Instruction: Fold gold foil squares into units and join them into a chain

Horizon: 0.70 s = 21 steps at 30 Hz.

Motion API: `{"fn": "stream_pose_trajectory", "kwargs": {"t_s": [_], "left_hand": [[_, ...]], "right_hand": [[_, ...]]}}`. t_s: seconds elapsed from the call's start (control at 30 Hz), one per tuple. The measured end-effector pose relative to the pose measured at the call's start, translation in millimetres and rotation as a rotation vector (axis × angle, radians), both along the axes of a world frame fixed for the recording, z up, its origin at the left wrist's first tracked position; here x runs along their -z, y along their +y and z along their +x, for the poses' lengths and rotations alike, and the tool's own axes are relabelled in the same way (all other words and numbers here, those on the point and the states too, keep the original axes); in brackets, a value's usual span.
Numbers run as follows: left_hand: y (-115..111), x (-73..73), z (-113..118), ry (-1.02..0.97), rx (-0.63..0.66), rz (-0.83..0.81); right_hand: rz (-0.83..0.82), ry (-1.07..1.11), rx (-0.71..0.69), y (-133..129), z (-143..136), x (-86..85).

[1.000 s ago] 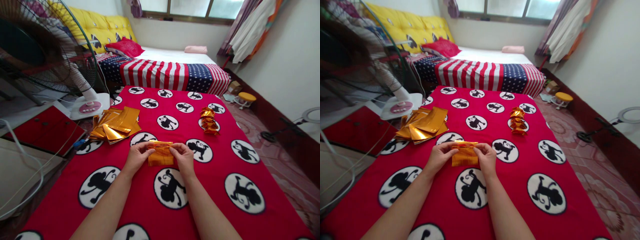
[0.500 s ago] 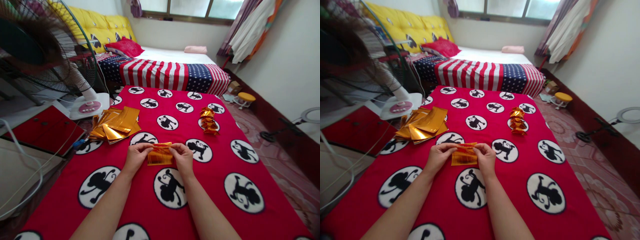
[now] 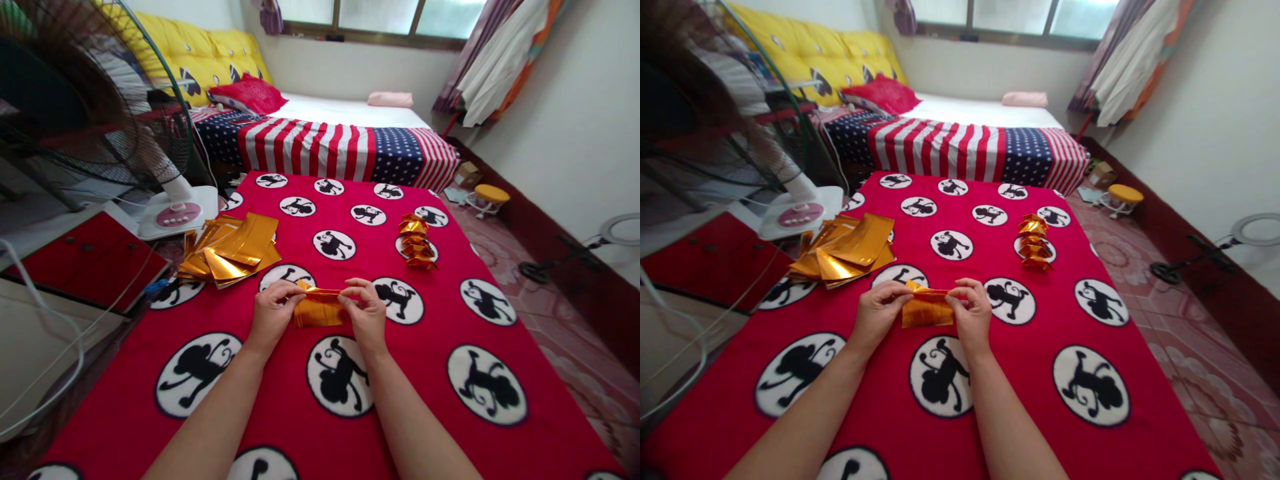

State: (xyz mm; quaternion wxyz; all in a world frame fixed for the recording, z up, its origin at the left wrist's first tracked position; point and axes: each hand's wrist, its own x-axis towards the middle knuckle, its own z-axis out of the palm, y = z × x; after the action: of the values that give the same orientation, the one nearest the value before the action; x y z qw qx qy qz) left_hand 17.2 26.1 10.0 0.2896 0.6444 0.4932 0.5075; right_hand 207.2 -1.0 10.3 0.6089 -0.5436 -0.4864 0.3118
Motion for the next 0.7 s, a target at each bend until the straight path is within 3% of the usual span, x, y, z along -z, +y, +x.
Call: {"fn": "stream_pose_trajectory", "kwargs": {"t_s": [0.2,0.3,0.5,0.7], "left_hand": [[-1,-8.5,1,0.069,0.002,0.151],[-3,-9.4,2,0.059,0.038,0.084],[-3,-0.5,1,-0.074,-0.051,-0.123],[-1,5.0,0,-0.143,-0.035,-0.181]], "right_hand": [[-0.061,0.166,-0.066,-1,-2,0.1],[-0.083,0.193,-0.054,-1,-2,3.8],[-0.082,0.205,-0.038,0,-1,6.4],[-0.087,0.222,-0.031,0,-2,4.7]]}}
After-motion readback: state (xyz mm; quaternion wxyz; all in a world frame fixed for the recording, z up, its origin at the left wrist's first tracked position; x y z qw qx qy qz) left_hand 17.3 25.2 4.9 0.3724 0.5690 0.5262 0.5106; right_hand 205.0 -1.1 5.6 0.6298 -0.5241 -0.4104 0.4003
